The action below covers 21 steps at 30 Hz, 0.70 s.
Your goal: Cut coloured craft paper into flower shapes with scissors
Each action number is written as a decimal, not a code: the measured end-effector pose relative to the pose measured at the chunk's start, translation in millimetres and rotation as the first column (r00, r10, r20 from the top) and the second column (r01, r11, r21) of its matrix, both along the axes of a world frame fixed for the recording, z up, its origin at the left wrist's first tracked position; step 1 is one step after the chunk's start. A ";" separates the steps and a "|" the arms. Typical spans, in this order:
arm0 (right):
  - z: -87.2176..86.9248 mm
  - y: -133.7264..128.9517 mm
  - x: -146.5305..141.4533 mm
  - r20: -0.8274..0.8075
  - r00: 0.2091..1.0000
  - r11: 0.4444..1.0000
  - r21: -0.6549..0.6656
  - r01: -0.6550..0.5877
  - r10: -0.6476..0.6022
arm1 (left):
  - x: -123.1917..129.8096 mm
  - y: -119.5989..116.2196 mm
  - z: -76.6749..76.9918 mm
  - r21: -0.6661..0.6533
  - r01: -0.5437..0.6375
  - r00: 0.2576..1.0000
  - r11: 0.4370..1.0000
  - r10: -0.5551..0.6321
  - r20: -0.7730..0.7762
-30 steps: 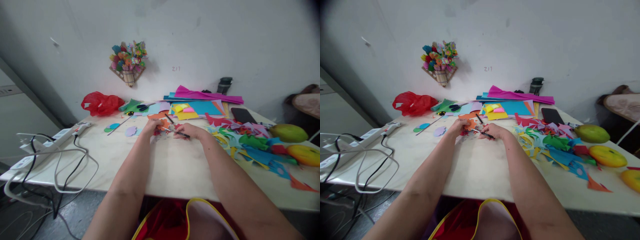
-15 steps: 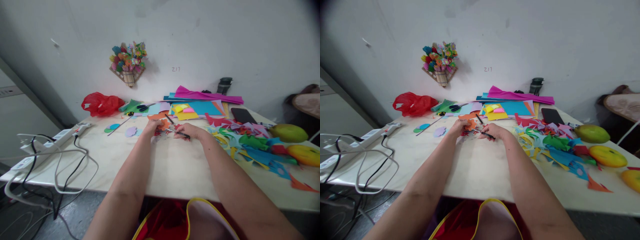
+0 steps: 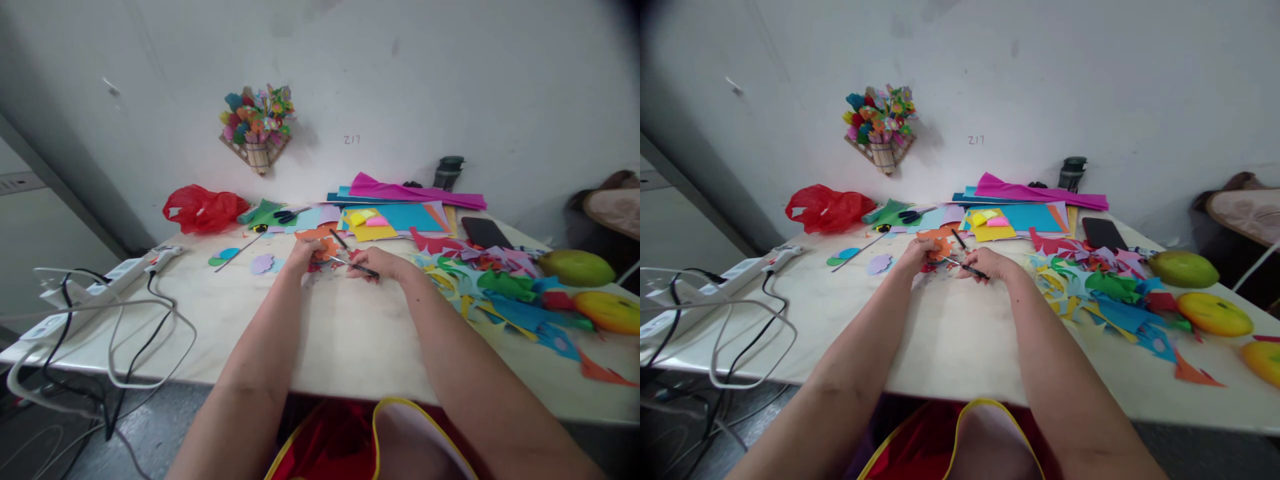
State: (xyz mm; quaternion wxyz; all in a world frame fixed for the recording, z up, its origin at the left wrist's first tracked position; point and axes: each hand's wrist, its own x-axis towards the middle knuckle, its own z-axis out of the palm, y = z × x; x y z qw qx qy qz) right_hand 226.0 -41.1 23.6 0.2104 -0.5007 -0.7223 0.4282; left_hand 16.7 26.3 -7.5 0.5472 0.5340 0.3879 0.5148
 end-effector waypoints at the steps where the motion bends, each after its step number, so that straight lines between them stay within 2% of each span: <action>1: -0.4 0.3 0.3 -0.001 1.000 1.000 -0.001 -0.001 0.001 | 0.2 -0.5 0.7 -0.003 -0.007 1.000 1.000 0.007 0.001; 6: -3.4 2.3 0.9 -0.010 1.000 1.000 -0.010 -0.006 0.006 | 1.2 -0.7 2.1 0.007 -0.091 0.996 0.996 0.091 0.024; 12: -2.8 0.0 1.4 -0.055 0.999 0.999 -0.040 -0.001 -0.002 | -0.7 3.0 2.1 -0.069 -0.246 0.964 0.967 0.252 0.090; 18: -3.8 2.7 4.5 -0.180 0.980 0.996 0.003 0.088 -0.086 | -1.0 3.3 2.2 -0.097 -0.286 0.930 0.953 0.301 0.209; 21: -7.6 8.4 3.6 -0.301 0.937 0.980 0.031 0.195 -0.177 | 0.6 3.4 1.2 -0.103 -0.252 0.942 0.962 0.268 0.202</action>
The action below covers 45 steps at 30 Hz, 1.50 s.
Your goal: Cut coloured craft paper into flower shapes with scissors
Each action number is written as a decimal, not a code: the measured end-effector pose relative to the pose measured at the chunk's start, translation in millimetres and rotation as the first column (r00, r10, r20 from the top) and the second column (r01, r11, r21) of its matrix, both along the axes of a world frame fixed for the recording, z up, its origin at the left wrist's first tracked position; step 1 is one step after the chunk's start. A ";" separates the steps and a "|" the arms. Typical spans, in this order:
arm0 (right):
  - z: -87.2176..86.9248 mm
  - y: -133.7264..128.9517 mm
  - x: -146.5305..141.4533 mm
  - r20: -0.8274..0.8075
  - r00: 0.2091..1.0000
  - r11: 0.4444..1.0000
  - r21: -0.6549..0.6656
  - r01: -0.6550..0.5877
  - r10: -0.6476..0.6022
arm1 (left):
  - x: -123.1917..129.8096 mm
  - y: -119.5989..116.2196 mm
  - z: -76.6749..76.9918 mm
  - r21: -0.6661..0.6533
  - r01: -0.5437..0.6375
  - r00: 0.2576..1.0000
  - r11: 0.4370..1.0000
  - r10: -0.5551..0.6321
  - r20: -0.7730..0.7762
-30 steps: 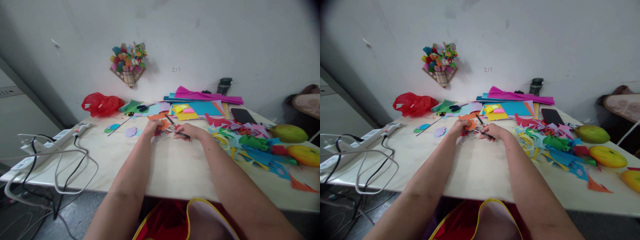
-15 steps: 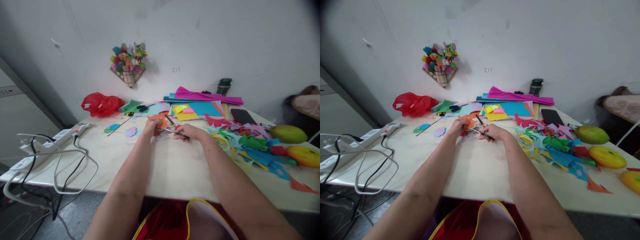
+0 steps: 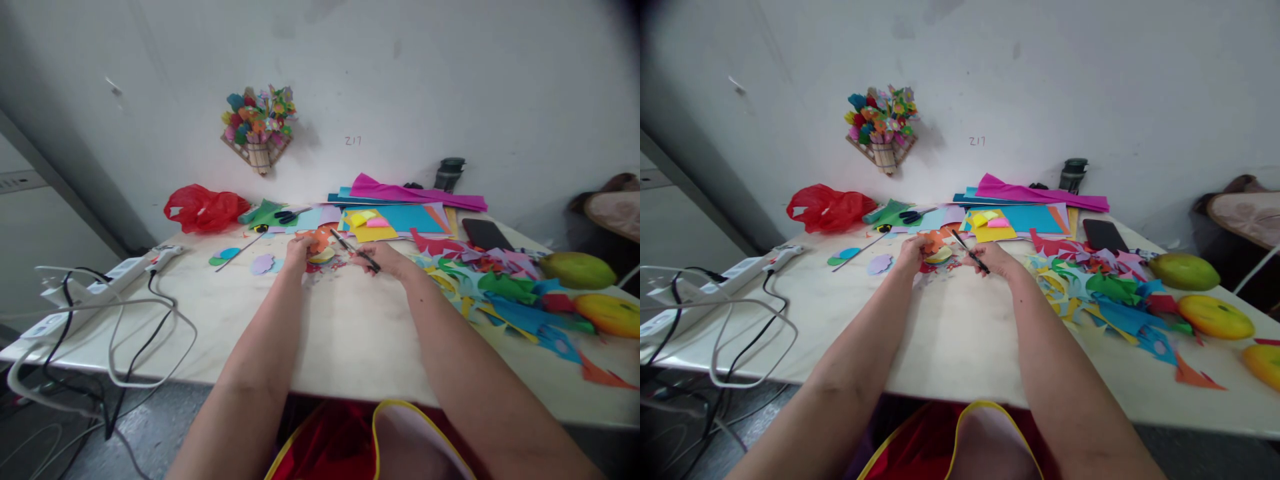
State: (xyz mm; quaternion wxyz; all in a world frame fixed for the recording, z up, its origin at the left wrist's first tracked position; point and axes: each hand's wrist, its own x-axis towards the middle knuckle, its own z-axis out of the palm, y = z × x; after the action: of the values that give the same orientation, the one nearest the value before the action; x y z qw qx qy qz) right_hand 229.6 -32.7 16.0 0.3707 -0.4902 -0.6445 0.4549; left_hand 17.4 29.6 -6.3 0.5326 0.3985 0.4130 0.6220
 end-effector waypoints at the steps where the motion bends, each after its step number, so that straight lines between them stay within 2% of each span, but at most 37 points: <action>1: -0.8 1.5 -0.8 -0.039 0.998 0.999 0.006 0.044 -0.044 | 1.1 -0.2 -0.5 0.002 0.023 1.000 1.000 -0.023 -0.016; 3: -1.2 3.3 -3.0 -0.110 0.986 0.992 0.011 0.126 -0.124 | 4.2 -1.1 -1.5 0.023 0.073 0.995 0.997 -0.071 -0.066; 6: -0.3 4.0 -6.3 -0.204 0.960 0.981 0.001 0.195 -0.190 | 9.6 -4.1 -2.9 0.068 0.216 0.966 0.974 -0.203 -0.162; 10: 0.5 4.5 -9.6 -0.295 0.935 0.978 0.000 0.209 -0.199 | 15.4 -9.1 -3.9 0.071 0.372 0.902 0.926 -0.342 -0.262; 15: -0.3 4.9 -13.4 -0.275 0.942 0.978 0.019 0.207 -0.194 | 19.5 -14.5 -2.0 0.006 0.475 0.806 0.880 -0.432 -0.404; 22: -1.2 4.2 -17.8 -0.231 0.965 0.985 0.092 0.144 -0.119 | 24.8 -24.8 5.3 -0.023 0.487 0.786 0.873 -0.450 -0.424; 27: -3.2 5.7 -19.0 -0.250 0.961 0.987 0.074 0.141 -0.118 | 25.9 -29.1 9.5 -0.030 0.486 0.785 0.873 -0.452 -0.425; 33: -1.1 4.1 -20.3 -0.277 0.953 0.988 0.060 0.141 -0.119 | 26.0 -26.4 6.5 -0.019 0.506 0.774 0.863 -0.463 -0.431; 45: -0.8 7.2 -22.4 -0.300 0.908 0.948 0.037 0.316 -0.291 | 28.5 -16.4 0.4 0.004 0.450 0.850 0.893 -0.427 -0.310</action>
State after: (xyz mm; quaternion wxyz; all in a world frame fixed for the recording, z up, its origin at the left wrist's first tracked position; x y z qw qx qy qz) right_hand 207.2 -25.4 15.3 0.5480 -0.4961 -0.5174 0.4311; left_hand 45.9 13.2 -5.9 0.5756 0.5921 0.3634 0.4313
